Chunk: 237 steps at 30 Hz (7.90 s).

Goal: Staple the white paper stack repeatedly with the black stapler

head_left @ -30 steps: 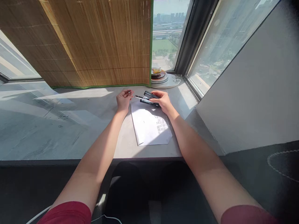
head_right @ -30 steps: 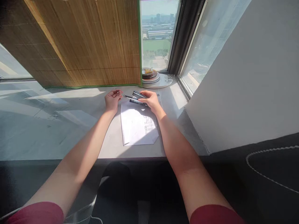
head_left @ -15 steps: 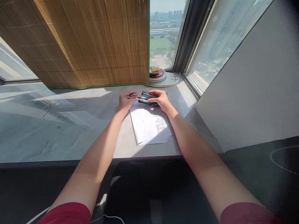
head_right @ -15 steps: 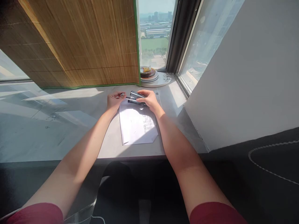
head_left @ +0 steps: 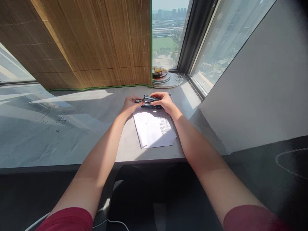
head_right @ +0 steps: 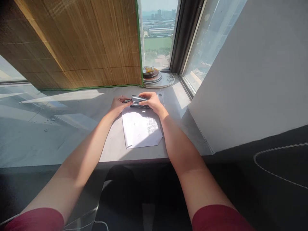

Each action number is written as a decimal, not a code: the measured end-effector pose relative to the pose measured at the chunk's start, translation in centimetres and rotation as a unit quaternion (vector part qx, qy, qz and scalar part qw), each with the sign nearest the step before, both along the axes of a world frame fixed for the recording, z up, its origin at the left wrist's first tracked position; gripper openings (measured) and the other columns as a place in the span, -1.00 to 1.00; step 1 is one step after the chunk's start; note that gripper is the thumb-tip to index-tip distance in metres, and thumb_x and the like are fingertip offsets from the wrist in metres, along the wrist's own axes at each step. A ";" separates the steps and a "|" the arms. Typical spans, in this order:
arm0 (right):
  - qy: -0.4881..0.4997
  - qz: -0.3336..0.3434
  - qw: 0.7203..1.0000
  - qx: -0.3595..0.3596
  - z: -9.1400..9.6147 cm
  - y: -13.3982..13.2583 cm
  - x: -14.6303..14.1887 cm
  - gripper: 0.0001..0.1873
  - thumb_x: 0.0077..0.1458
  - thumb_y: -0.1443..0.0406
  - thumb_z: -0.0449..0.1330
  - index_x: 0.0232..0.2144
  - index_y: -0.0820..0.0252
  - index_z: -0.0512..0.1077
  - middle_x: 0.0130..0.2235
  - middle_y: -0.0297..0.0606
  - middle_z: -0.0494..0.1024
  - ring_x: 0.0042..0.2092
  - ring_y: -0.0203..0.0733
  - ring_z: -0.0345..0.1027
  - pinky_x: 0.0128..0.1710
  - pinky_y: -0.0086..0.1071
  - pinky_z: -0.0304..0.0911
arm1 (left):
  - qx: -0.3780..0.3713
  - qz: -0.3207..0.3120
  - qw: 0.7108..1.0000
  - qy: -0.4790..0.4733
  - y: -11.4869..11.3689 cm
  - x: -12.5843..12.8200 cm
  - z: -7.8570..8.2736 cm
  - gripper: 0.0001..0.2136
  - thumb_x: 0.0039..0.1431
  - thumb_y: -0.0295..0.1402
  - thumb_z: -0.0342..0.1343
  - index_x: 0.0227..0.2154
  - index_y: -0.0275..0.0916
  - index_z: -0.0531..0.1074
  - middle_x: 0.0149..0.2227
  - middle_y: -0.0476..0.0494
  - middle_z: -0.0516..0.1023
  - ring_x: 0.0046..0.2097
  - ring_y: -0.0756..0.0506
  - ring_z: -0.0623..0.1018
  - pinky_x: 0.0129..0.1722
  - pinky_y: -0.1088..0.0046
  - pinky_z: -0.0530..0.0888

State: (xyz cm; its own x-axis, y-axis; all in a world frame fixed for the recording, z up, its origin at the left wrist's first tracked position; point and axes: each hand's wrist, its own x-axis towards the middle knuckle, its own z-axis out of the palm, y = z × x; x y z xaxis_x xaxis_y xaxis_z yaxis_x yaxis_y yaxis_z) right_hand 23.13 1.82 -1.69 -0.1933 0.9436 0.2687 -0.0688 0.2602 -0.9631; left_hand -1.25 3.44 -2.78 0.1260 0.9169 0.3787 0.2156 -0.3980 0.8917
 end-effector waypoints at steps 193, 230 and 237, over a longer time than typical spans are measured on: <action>-0.011 0.020 0.999 -0.040 1.6 -0.9 1.6 -0.73 -0.36 0.29 0.40 -0.43 0.11 0.64 -0.35 -0.34 0.69 -0.29 -0.08 0.50 -0.27 -0.19 0.49 | 0.154 -0.081 0.971 0.163 -2.4 1.3 2.0 -0.89 0.09 -0.47 0.33 -0.39 -0.12 0.56 -0.25 -0.07 0.62 -0.16 -0.18 0.50 -0.08 0.22 0.44; -0.015 0.028 0.998 0.057 0.3 -0.2 1.2 -0.39 -0.38 0.10 0.70 -0.25 0.19 0.64 -0.18 -0.24 0.71 -0.09 -0.03 0.57 0.04 -0.13 0.52 | 0.084 -0.029 0.986 0.138 -0.4 0.7 0.8 -0.75 0.11 -0.45 0.43 -0.44 -0.13 0.42 -0.37 -0.02 0.49 -0.27 -0.09 0.44 -0.20 0.34 0.42; -0.073 0.040 0.994 0.067 1.1 -2.0 -2.1 -0.50 -0.20 0.09 0.63 -0.22 0.17 0.65 -0.18 -0.26 0.67 -0.09 -0.05 0.54 0.02 -0.16 0.49 | 0.066 0.100 0.992 0.033 0.9 0.2 0.1 -0.76 0.12 -0.69 0.16 -0.32 -0.17 0.53 -0.35 0.00 0.43 -0.34 -0.06 0.37 -0.26 0.38 0.33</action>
State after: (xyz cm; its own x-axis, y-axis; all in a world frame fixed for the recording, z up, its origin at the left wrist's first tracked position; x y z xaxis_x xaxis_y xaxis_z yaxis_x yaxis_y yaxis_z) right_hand 20.99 -0.18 -0.63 -0.3129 0.8813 0.3543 0.0427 0.3857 -0.9216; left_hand -1.06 4.34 -2.67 -0.0244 0.8694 0.4935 0.3588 -0.4532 0.8160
